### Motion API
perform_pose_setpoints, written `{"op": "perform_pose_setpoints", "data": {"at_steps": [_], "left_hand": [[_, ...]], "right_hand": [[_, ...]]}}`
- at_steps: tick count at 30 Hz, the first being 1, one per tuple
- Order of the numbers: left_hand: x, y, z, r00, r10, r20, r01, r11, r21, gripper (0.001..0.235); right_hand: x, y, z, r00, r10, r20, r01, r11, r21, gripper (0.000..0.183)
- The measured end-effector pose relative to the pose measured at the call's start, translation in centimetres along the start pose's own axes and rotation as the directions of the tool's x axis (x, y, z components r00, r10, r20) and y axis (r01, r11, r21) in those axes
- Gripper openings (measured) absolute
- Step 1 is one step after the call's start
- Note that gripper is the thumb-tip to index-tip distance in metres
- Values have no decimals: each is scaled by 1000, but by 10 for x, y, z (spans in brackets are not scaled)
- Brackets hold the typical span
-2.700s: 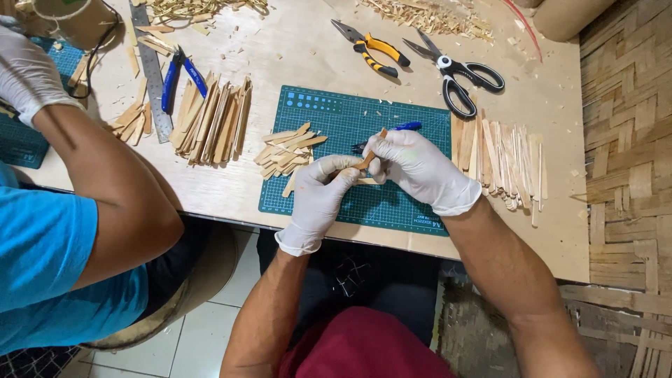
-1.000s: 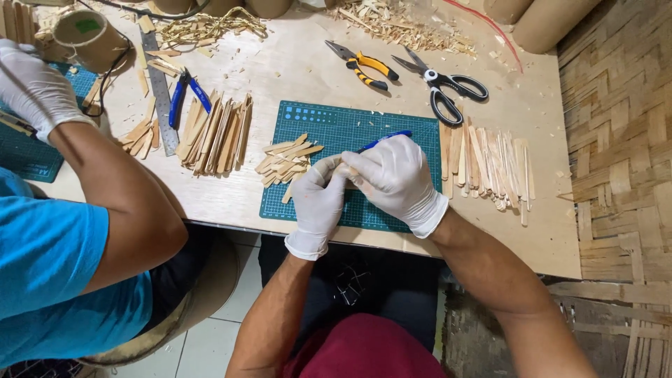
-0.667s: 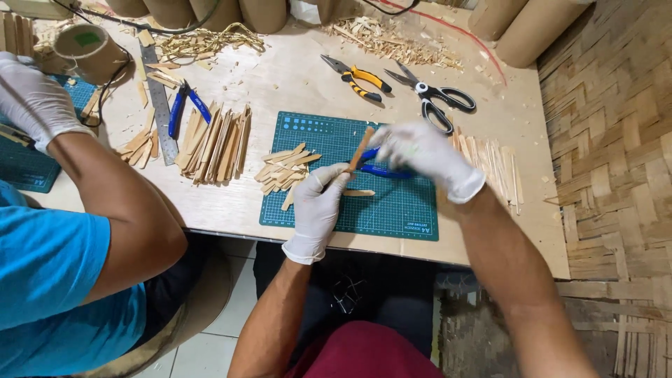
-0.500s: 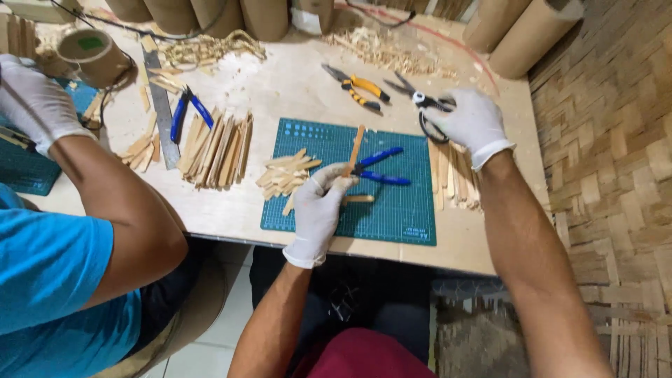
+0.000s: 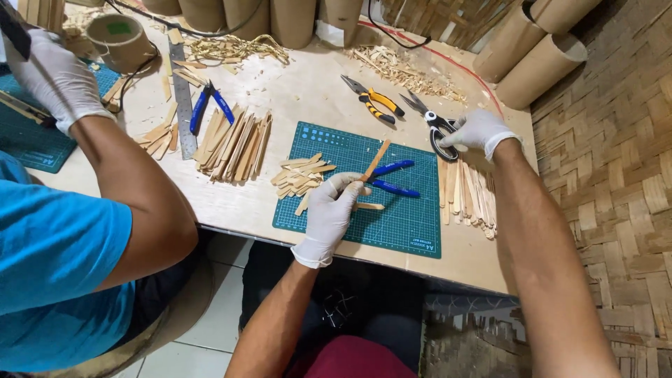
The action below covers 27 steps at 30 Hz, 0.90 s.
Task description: Cutting popsicle sticks to specific lengths using scissors on a cutting mat.
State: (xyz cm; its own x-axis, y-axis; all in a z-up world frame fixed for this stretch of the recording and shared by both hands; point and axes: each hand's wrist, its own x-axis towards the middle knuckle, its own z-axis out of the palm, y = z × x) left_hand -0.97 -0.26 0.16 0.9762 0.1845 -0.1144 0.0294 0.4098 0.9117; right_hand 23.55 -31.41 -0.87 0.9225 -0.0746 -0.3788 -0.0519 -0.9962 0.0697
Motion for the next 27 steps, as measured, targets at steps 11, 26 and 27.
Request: {"op": "perform_pose_setpoints", "data": {"at_steps": [11, 26, 27], "left_hand": [[3, -8, -7, 998, 34, 59, -34, 999, 6, 20], [-16, -6, -1, 983, 17, 184, -70, 956, 286, 12], [-22, -3, -1, 977, -8, 213, -52, 960, 276, 13]], "right_hand": [[-72, 37, -21, 984, -109, -142, 169, 826, 538, 33], [-327, -35, 74, 923, -372, -100, 44, -156, 987, 55], [-331, -41, 66, 945, -273, 181, -179, 31, 983, 25]]}}
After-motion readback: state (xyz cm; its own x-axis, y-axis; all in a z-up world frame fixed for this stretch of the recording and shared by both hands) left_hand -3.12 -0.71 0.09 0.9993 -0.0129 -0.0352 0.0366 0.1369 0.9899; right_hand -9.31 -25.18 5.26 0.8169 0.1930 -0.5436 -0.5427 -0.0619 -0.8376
